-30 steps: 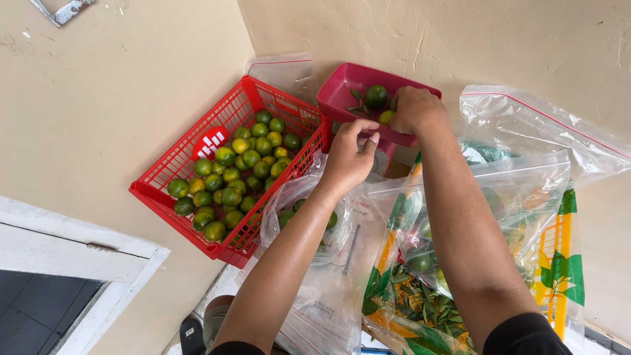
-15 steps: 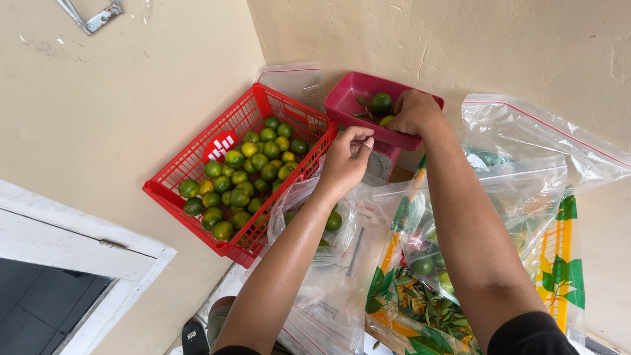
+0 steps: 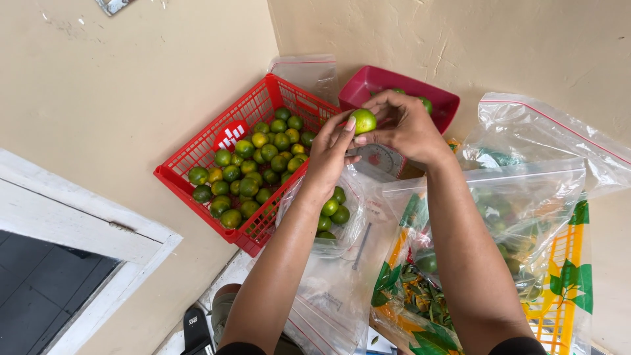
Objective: The person sorts calamondins by hand, moving them from a red plastic crate into plastic bags and a pink bowl, and then zipping one of the bags closed.
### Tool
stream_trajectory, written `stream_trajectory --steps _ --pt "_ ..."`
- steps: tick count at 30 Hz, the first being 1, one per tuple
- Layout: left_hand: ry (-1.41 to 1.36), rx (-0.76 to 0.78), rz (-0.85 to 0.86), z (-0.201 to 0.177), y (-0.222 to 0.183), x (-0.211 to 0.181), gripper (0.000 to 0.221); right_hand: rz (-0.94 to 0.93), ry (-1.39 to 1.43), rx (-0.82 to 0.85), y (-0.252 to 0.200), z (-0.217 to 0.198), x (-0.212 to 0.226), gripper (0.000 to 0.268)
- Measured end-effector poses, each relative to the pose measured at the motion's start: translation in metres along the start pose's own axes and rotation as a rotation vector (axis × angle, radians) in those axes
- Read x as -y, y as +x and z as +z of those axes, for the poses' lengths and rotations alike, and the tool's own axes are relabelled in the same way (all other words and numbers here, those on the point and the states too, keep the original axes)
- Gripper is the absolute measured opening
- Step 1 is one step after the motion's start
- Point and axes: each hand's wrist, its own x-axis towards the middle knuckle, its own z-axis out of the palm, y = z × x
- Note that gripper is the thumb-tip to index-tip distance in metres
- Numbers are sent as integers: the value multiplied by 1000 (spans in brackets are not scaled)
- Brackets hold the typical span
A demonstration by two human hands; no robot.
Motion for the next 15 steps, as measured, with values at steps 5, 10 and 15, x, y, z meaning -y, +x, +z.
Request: stream_trajectory --steps 5,10,15 --pt "-26 -47 38 -32 -2 24 41 37 18 69 -4 22 -9 54" --pt "25 -63 126 -51 -17 22 36 97 106 141 -8 41 -6 48" --pt "190 -93 204 -59 -29 13 33 25 49 178 -9 59 7 44"
